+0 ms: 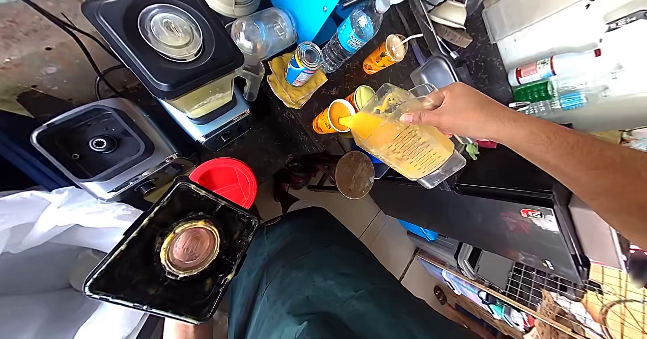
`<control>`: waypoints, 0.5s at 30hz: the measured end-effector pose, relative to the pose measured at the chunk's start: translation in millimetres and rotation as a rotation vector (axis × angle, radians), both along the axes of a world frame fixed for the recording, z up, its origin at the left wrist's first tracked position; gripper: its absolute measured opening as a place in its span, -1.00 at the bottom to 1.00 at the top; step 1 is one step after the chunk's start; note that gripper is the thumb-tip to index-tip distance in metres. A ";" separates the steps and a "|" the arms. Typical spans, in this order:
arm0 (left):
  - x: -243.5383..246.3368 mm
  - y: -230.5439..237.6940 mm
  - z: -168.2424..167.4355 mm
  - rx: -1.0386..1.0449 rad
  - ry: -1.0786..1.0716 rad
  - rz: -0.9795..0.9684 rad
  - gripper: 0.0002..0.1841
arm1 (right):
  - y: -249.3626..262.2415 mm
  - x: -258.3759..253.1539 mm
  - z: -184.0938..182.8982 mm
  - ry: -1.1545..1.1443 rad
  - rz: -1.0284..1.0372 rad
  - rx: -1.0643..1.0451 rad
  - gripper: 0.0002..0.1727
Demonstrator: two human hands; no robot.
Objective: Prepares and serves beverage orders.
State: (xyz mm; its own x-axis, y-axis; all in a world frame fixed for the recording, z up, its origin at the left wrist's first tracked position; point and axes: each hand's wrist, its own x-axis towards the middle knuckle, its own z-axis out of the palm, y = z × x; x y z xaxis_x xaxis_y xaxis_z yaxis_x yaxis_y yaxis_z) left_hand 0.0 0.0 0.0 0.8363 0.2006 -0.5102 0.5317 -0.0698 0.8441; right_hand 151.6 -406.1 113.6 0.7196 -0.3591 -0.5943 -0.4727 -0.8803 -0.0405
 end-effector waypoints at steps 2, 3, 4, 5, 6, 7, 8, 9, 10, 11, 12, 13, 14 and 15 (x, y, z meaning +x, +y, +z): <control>0.9 0.4 0.6 0.037 0.019 -0.029 -0.64 | 0.4 1.0 1.0 0.002 0.003 0.001 -0.40; 1.4 0.2 0.9 0.037 0.027 -0.021 -0.64 | 1.0 1.2 1.7 0.003 0.001 0.003 -0.41; 1.7 0.1 1.4 0.024 0.035 -0.009 -0.65 | 1.4 1.2 2.0 0.000 0.001 0.005 -0.41; 1.6 0.6 2.4 0.024 0.040 -0.008 -0.65 | 1.6 1.2 2.5 -0.001 0.002 0.004 -0.40; 1.5 1.1 3.3 0.026 0.041 -0.004 -0.63 | 1.3 1.2 2.8 0.000 0.003 0.004 -0.41; 2.1 0.9 3.7 0.005 0.041 0.017 -0.65 | 0.7 1.0 2.9 0.000 0.002 0.004 -0.41; 3.0 0.7 4.0 -0.036 0.046 0.047 -0.66 | 0.4 0.9 2.9 -0.004 0.001 0.005 -0.40; 3.4 0.8 4.5 -0.065 0.054 0.067 -0.66 | 0.6 1.0 3.0 -0.007 -0.004 0.007 -0.40; 3.7 1.0 5.0 -0.085 0.060 0.078 -0.66 | 0.6 0.9 3.0 -0.011 -0.009 0.012 -0.40; 4.3 0.9 5.2 -0.084 0.053 0.078 -0.68 | 0.7 0.9 3.2 -0.016 -0.012 0.017 -0.40; 4.6 1.2 5.4 -0.068 0.038 0.065 -0.68 | 0.9 1.1 3.1 -0.020 -0.017 0.021 -0.41; 4.5 1.7 6.0 -0.064 0.024 0.049 -0.68 | 0.8 1.4 2.9 -0.022 -0.019 0.025 -0.41; 4.6 2.1 6.3 -0.082 0.006 0.043 -0.71 | 1.0 1.5 3.0 -0.024 -0.022 0.026 -0.41; 4.5 2.4 6.2 -0.111 -0.015 0.052 -0.73 | 1.3 1.7 3.8 -0.022 -0.021 0.024 -0.41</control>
State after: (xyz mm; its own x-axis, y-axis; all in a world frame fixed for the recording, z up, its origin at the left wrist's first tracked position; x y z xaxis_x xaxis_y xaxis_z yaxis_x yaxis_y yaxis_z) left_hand 4.5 2.4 6.2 0.8342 0.1864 -0.5190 0.5191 0.0522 0.8531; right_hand 153.3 -404.8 117.4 0.7250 -0.3599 -0.5873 -0.4898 -0.8688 -0.0723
